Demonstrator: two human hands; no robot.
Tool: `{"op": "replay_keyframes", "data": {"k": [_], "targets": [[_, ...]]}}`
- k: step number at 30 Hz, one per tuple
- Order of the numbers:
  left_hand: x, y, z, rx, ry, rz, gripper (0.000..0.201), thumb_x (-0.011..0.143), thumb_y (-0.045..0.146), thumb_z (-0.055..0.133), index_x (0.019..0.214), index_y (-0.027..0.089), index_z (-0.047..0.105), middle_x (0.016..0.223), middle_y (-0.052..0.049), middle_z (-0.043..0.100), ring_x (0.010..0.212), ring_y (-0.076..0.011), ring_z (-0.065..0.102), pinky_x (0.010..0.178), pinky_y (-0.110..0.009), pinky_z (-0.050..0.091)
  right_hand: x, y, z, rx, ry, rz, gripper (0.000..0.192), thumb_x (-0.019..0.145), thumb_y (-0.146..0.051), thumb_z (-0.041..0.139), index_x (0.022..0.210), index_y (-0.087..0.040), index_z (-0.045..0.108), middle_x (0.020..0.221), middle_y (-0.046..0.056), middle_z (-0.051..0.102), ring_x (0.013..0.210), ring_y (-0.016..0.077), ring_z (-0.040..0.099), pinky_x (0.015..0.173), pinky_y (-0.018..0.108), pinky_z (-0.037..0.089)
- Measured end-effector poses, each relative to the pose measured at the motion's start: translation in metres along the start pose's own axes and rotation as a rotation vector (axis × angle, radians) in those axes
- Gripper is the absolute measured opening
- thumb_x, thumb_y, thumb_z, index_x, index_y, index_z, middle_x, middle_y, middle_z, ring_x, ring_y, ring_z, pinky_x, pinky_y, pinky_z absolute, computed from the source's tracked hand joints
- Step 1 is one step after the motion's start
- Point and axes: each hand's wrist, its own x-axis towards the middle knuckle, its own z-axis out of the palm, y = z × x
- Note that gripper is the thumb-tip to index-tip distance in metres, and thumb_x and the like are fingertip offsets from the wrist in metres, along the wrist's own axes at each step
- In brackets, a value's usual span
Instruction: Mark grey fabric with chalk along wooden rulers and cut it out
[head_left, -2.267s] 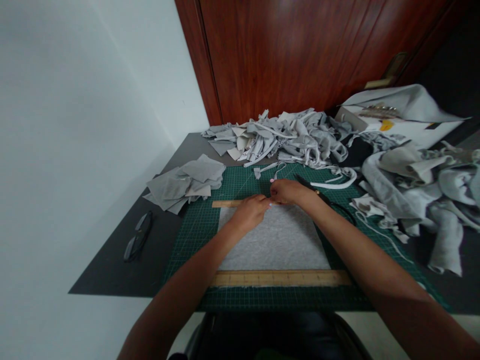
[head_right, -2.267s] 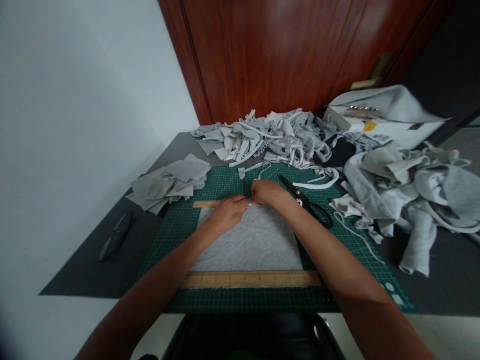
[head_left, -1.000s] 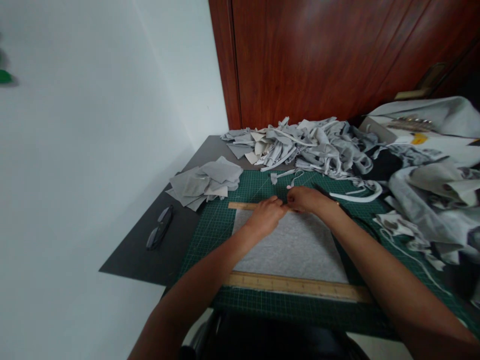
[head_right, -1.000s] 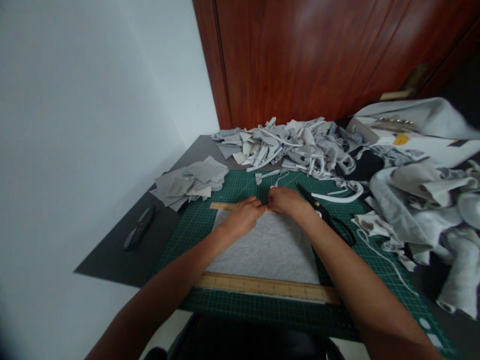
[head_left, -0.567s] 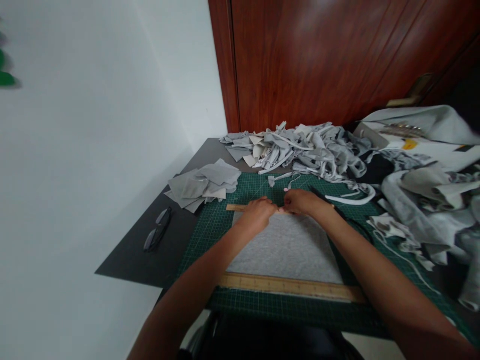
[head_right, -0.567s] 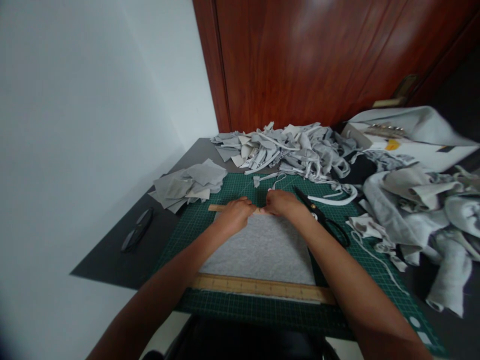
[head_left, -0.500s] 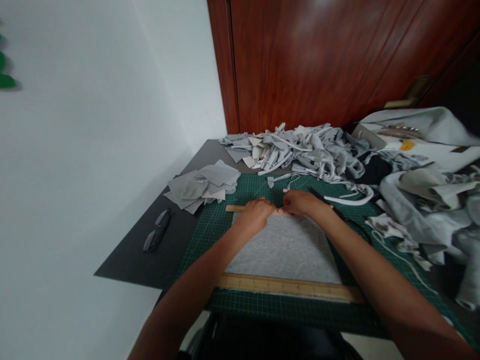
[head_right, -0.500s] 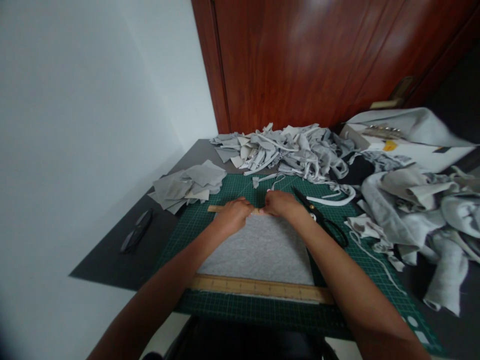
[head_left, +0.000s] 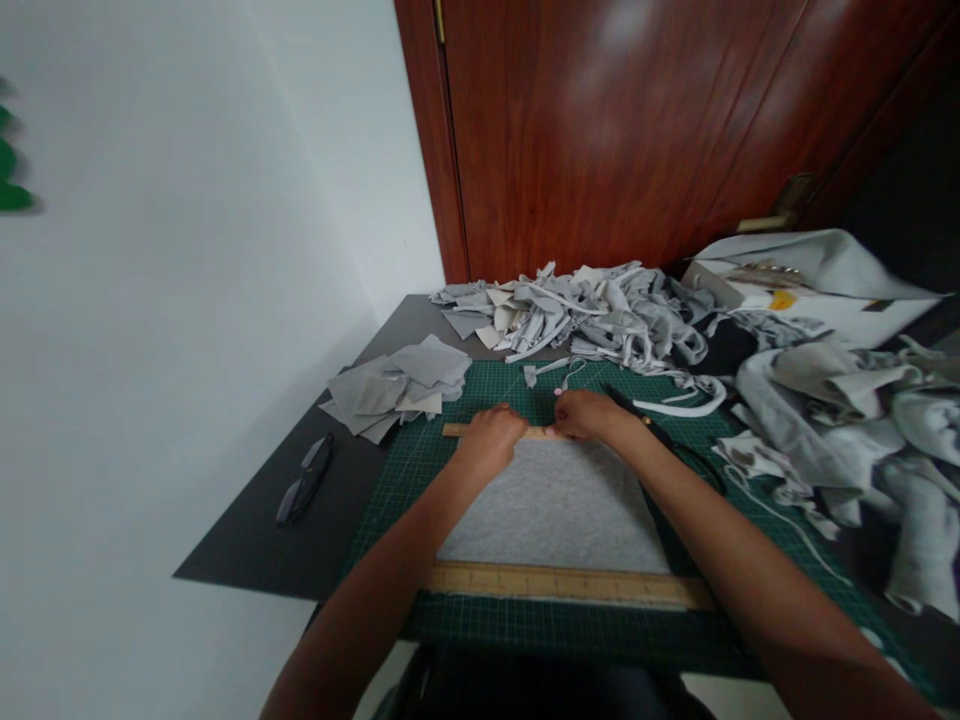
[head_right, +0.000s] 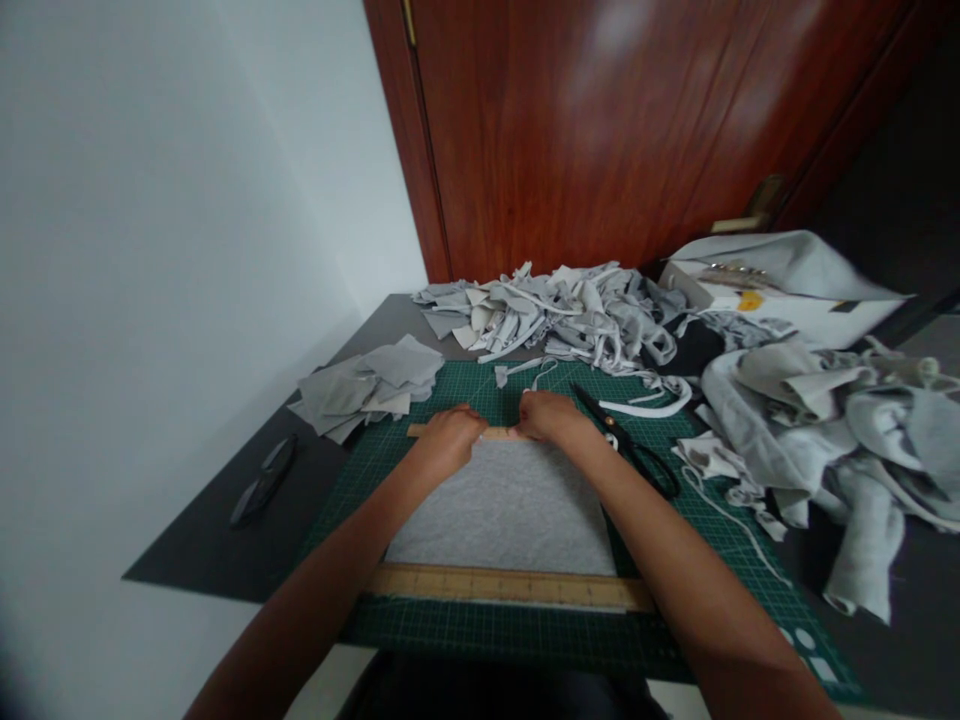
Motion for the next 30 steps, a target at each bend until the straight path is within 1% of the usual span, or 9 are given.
{"op": "replay_keyframes", "data": {"k": [5, 9, 14, 20, 25, 30], "targets": [[-0.0015, -0.0009, -0.0015, 0.004, -0.003, -0.002, 0.027, 0.087, -0.001, 0.056, 0.094, 0.017, 0.074, 0.094, -0.012, 0.071, 0.103, -0.0276, 0.070, 0.088, -0.037, 0.057, -0.0045, -0.0029, -0.0032, 0.007, 0.006, 0.008, 0.023, 0.091, -0.040, 0.070, 0.097, -0.021, 0.081, 0.106, 0.010, 0.081, 0.098, 0.0234, 0.075, 0.069, 0.026, 0.048], [-0.0024, -0.0010, -0.0020, 0.017, -0.008, -0.003, 0.027, 0.087, -0.001, 0.055, 0.094, 0.017, 0.073, 0.094, -0.012, 0.072, 0.105, -0.0272, 0.069, 0.088, -0.036, 0.057, -0.0062, -0.0038, -0.0039, 0.014, 0.015, 0.008, 0.023, 0.090, -0.039, 0.071, 0.101, -0.022, 0.081, 0.112, 0.010, 0.080, 0.102, 0.0242, 0.075, 0.072, 0.026, 0.049], [-0.0039, 0.0005, -0.0035, 0.038, -0.025, 0.000, 0.028, 0.088, -0.001, 0.053, 0.096, 0.016, 0.073, 0.094, -0.012, 0.072, 0.106, -0.0270, 0.068, 0.089, -0.037, 0.057, -0.0033, -0.0015, -0.0020, 0.019, 0.002, -0.003, 0.024, 0.090, -0.041, 0.070, 0.098, -0.021, 0.080, 0.106, 0.010, 0.082, 0.100, 0.0249, 0.076, 0.071, 0.027, 0.050], [-0.0062, 0.0026, -0.0056, 0.053, -0.024, 0.004, 0.029, 0.089, -0.001, 0.050, 0.097, 0.016, 0.073, 0.095, -0.012, 0.071, 0.105, -0.0263, 0.067, 0.090, -0.037, 0.057, -0.0009, -0.0005, -0.0002, 0.002, 0.024, -0.009, 0.026, 0.090, -0.043, 0.071, 0.102, -0.021, 0.080, 0.118, 0.012, 0.079, 0.106, 0.0270, 0.075, 0.073, 0.028, 0.051], [-0.0082, 0.0005, -0.0023, 0.047, -0.009, 0.005, 0.030, 0.088, -0.001, 0.052, 0.098, 0.016, 0.074, 0.096, -0.012, 0.071, 0.106, -0.0264, 0.066, 0.091, -0.038, 0.057, -0.0003, -0.0036, -0.0009, -0.008, 0.014, 0.009, 0.023, 0.090, -0.041, 0.071, 0.098, -0.022, 0.081, 0.109, 0.013, 0.081, 0.102, 0.0258, 0.076, 0.074, 0.026, 0.053], [-0.0094, -0.0020, 0.0029, 0.044, -0.010, 0.000, 0.030, 0.088, -0.002, 0.052, 0.097, 0.016, 0.073, 0.098, -0.012, 0.071, 0.106, -0.0265, 0.066, 0.088, -0.036, 0.057, 0.0034, -0.0021, 0.0025, -0.008, 0.024, 0.004, 0.025, 0.089, -0.042, 0.072, 0.101, -0.022, 0.081, 0.122, 0.013, 0.079, 0.106, 0.0286, 0.076, 0.076, 0.029, 0.055]]}}
